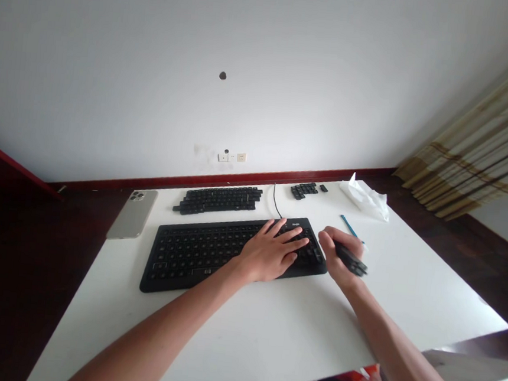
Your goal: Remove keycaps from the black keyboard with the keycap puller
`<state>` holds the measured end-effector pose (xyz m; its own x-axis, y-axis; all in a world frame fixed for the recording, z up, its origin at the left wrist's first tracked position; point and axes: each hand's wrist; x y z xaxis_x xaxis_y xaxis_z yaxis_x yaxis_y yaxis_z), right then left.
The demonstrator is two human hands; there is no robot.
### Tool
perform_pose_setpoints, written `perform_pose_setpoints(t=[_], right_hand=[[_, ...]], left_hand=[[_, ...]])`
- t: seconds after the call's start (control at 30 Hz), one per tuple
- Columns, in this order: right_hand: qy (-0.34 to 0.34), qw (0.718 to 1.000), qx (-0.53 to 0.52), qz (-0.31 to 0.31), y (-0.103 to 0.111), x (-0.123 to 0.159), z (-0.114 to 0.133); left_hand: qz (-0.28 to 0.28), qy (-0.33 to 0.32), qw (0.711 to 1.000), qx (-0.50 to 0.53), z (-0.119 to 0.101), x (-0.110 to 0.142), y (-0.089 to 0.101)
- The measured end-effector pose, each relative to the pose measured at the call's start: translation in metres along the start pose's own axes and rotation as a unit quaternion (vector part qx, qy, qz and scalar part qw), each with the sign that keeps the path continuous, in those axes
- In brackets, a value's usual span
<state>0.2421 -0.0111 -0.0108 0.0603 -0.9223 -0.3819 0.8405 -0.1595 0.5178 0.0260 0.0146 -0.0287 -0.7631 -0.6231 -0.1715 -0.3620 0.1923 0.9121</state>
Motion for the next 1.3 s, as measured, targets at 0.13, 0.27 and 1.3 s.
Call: perform_pose_setpoints(t=[0.13,0.27,1.3], right_hand=[[0.050,0.997,0.052,0.034,0.007,-0.005,0.008],[0.051,0.987,0.082,0.127,0.008,0.004,0.006],[-0.196,0.896,0.366,0.157,0.045,-0.130,-0.071]], left_hand=[[-0.030,0.009,0.999,0.040,0.003,0.000,0.000],[-0.090,0.026,0.988,0.121,0.007,-0.001,0.003],[-0.102,0.011,0.993,0.058,0.004,-0.001,0.004]])
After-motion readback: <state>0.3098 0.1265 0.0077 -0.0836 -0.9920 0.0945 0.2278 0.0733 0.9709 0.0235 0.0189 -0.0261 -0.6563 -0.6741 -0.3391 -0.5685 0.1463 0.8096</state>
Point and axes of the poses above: each hand's wrist, its own x-axis away from the middle knuckle, its own y-axis out of the back of the hand, z = x × y, and after that the axes turned 3 degrees about z, right-handed
